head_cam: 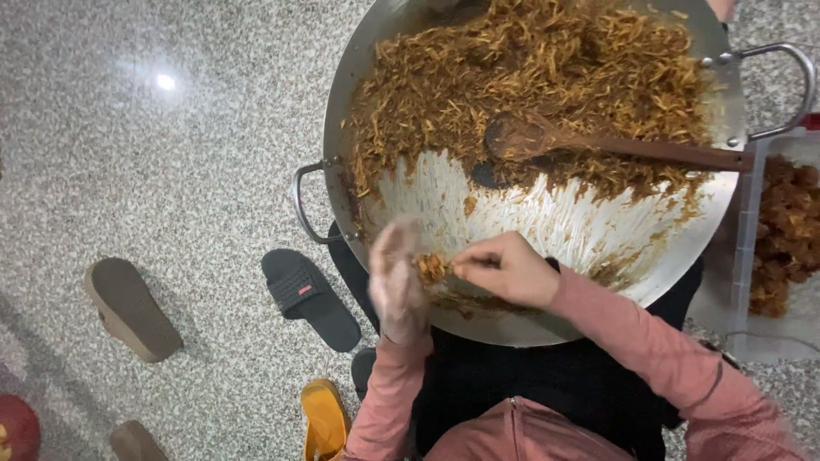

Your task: Shaping a shredded food mixture into small balls using a spoon and hands while sitting on the floor.

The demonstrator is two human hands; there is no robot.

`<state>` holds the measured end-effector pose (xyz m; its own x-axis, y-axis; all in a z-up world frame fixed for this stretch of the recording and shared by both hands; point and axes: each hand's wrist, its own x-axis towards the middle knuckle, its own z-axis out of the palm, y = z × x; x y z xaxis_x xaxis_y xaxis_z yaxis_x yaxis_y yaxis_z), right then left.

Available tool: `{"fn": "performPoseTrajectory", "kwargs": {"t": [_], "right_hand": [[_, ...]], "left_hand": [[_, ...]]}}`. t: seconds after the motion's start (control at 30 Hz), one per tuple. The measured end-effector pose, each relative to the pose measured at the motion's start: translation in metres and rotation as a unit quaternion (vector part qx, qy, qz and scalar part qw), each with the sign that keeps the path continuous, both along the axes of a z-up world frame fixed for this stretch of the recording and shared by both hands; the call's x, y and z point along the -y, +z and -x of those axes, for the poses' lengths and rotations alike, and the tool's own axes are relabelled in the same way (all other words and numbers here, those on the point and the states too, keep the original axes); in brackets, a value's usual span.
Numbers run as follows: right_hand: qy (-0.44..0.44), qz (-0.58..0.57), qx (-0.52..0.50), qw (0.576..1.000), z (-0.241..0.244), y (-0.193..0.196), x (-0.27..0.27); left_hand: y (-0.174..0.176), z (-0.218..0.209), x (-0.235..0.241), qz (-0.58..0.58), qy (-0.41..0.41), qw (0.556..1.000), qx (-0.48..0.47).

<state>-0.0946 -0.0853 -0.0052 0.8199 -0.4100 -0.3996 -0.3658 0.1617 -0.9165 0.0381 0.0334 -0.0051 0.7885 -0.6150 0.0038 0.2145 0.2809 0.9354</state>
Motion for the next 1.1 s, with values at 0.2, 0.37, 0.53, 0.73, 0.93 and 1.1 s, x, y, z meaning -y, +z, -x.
{"fn": "performPoseTrajectory", "kwargs": {"t": [0.2,0.37,0.53,0.73,0.93,1.1], "right_hand": [[-0.088,0.211,0.019,0.973,0.032,0.013,-0.026],[-0.096,0.442,0.022,0.892,0.055,0.009,-0.040],[-0.155,0.367,0.019,0.917,0.066,0.044,-0.041],[-0.136,0.472,-0.048,0.870,0.098,0.041,-0.050],[-0.180,0.364,-0.077,0.910,0.125,0.045,-0.048],[-0.231,0.306,-0.054,0.922,0.130,0.038,-0.052]], "left_hand": [[-0.013,0.033,-0.003,0.023,-0.146,0.910,-0.387],[0.003,0.042,-0.002,-0.034,-0.148,0.916,-0.372],[0.016,0.049,0.001,-0.143,-0.173,0.974,-0.007],[0.004,0.031,0.003,-0.199,-0.197,0.959,-0.054],[0.014,0.024,0.007,-0.074,-0.226,0.899,-0.368],[0.004,0.030,0.010,-0.066,-0.215,0.905,-0.362]]}}
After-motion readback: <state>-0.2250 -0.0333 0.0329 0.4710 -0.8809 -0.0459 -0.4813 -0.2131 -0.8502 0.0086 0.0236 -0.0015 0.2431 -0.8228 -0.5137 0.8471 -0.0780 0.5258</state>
